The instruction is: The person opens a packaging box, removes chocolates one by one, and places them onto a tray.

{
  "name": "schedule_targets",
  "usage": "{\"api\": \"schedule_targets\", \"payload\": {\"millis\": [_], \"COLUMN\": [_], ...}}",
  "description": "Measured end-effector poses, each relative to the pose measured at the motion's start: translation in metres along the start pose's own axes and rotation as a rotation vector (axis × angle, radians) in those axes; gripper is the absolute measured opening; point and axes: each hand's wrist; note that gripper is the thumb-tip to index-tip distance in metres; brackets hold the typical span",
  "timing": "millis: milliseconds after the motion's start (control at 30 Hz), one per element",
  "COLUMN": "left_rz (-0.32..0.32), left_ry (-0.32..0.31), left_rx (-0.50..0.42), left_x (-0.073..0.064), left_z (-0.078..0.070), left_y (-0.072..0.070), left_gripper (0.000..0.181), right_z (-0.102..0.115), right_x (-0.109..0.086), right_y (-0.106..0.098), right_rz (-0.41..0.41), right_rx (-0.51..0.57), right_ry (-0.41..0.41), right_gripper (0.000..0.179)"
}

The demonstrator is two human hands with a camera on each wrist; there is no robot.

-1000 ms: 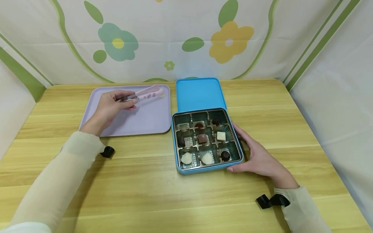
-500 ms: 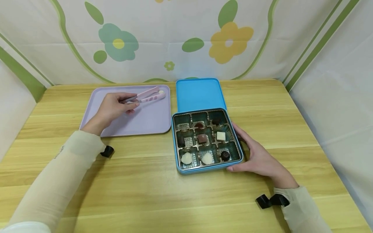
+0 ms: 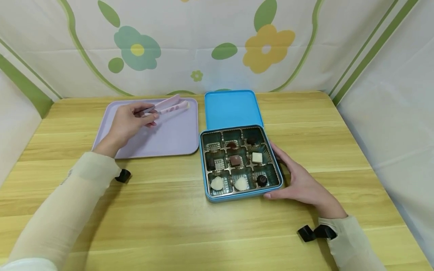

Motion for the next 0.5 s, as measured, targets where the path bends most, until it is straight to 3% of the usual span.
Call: {"api": "schedule_targets", "payload": {"millis": [133, 300, 400, 500], "left_rz": [-0.023, -0.036, -0.011, 0.058], "left_ry": [0.059, 0.134, 0.152, 0.161], "left_rx": [0.033, -0.014, -0.041, -0.022], "left_x": [-0.005, -0.013, -0.02, -0.029], "left_z": [-0.005, -0.018, -0.028, -0.036], "left_y": [-0.006, -0.012, -0.015, -0.019], "left_gripper": [0.043, 0.04, 0.039, 0.037], "right_z": [0.001, 0.0, 0.0, 0.0], "right_x": [0.0, 0.001, 0.002, 0.002], "right_y": [-0.001, 0.0, 0.0, 0.0], "right_rz": [0.004, 0.001, 0.004, 0.008], "right_rx": [0.001, 0.005, 0.011, 0.017], "right_ry": [0.01, 0.008, 0.009, 0.013], "right_gripper": [0.139, 0.139, 0.138, 0.138]}}
Point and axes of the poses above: each hand's wrist, its own x-axis towards the middle knuckle, its own y-axis out of the palm, z = x × y, and after that the axes turned 9 degrees about -z, right-handed
